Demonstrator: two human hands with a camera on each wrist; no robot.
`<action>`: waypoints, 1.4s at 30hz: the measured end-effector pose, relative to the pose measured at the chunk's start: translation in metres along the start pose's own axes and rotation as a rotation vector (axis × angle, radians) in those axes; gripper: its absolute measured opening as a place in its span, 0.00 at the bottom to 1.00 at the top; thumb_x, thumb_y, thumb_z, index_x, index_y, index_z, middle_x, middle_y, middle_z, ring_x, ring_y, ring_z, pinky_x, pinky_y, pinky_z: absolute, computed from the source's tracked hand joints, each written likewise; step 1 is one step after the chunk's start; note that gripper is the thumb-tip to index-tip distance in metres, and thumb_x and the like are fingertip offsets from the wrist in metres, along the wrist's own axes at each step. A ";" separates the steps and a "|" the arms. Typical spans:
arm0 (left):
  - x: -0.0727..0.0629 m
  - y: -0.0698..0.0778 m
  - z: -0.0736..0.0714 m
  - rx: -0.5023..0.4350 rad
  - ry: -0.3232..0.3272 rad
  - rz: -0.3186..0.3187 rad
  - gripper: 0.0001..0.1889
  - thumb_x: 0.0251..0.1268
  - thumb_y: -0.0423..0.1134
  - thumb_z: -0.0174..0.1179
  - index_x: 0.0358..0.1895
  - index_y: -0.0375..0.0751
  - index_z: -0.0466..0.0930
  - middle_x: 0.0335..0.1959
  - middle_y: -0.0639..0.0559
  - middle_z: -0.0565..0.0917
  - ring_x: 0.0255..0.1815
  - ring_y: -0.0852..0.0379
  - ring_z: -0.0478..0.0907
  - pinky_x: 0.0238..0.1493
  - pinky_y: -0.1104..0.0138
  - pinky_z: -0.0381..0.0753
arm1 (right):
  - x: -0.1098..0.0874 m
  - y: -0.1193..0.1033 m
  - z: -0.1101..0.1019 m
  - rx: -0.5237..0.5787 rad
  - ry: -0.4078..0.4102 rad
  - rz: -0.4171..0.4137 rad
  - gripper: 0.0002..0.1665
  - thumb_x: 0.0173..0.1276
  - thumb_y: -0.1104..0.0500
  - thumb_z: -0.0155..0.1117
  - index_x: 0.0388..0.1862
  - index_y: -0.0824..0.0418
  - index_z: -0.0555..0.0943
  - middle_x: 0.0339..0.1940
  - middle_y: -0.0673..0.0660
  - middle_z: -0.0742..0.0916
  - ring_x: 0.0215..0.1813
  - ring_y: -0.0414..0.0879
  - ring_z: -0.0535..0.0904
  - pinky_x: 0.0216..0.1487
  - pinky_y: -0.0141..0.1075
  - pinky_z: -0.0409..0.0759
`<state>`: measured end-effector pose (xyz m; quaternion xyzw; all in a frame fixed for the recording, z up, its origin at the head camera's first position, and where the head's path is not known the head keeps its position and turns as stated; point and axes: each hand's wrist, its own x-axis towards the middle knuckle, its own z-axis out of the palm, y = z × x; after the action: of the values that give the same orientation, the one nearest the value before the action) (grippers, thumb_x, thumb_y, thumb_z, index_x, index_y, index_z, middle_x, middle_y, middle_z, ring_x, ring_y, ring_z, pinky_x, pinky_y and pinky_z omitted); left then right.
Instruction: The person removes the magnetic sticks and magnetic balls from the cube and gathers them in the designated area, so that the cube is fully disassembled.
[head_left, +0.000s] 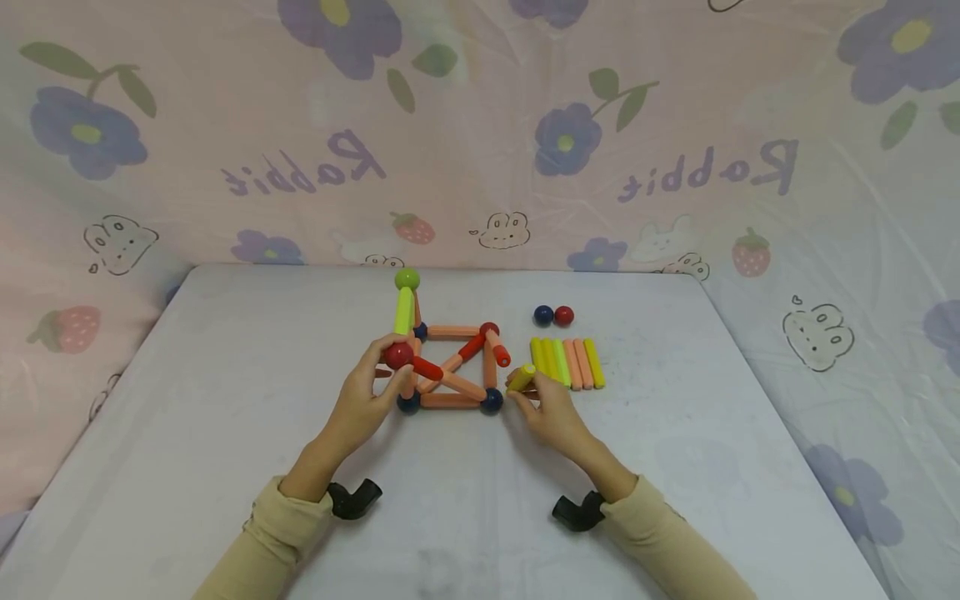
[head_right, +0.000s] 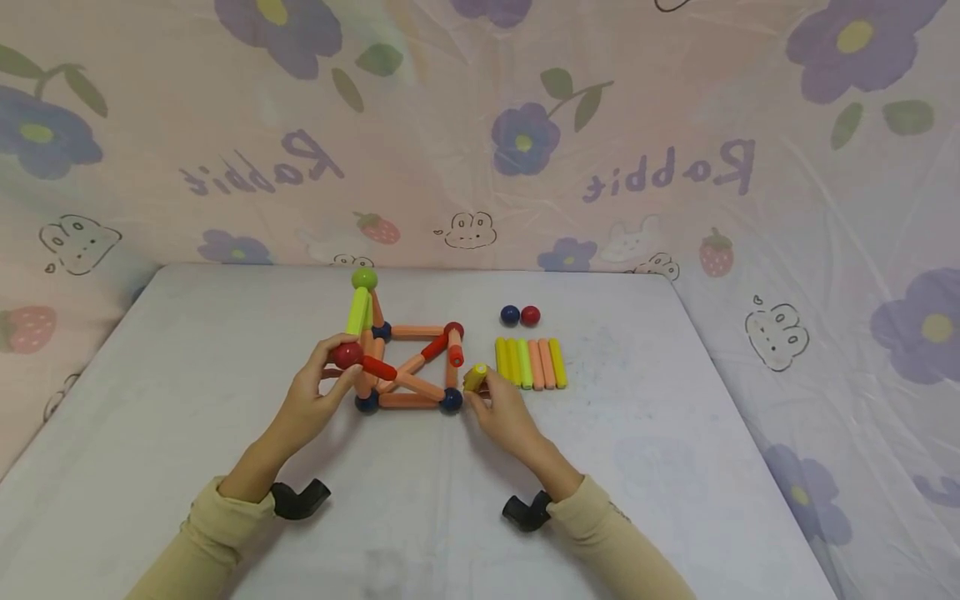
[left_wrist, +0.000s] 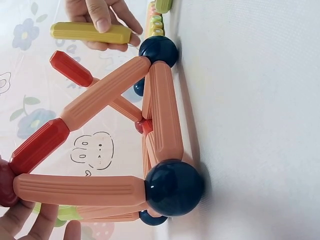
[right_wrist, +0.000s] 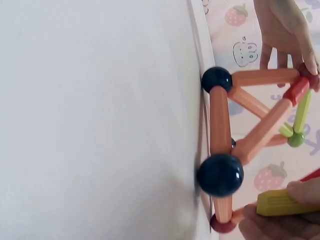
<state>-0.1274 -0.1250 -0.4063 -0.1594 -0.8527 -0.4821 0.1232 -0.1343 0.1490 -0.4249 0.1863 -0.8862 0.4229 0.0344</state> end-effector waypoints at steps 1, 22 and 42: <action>0.000 0.000 0.000 0.001 0.002 0.001 0.22 0.68 0.33 0.57 0.63 0.37 0.65 0.54 0.38 0.79 0.50 0.45 0.76 0.51 0.47 0.80 | 0.000 0.001 -0.002 -0.008 0.004 0.007 0.12 0.67 0.68 0.61 0.48 0.70 0.75 0.44 0.63 0.86 0.47 0.53 0.84 0.50 0.42 0.84; -0.001 -0.001 0.001 0.003 0.002 0.007 0.22 0.68 0.33 0.57 0.63 0.36 0.65 0.53 0.39 0.79 0.50 0.47 0.75 0.51 0.50 0.80 | -0.004 0.048 -0.068 -0.187 0.123 0.159 0.26 0.66 0.65 0.63 0.61 0.74 0.69 0.41 0.71 0.86 0.41 0.60 0.84 0.44 0.48 0.85; -0.001 0.001 0.001 -0.011 -0.007 -0.003 0.22 0.69 0.33 0.56 0.64 0.37 0.65 0.52 0.41 0.80 0.50 0.49 0.75 0.52 0.51 0.79 | 0.003 0.089 -0.094 -0.228 0.047 0.412 0.27 0.69 0.62 0.57 0.62 0.79 0.69 0.46 0.75 0.80 0.44 0.63 0.81 0.37 0.37 0.79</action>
<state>-0.1266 -0.1239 -0.4062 -0.1604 -0.8508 -0.4861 0.1184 -0.1782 0.2706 -0.4300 -0.0133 -0.9465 0.3223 -0.0110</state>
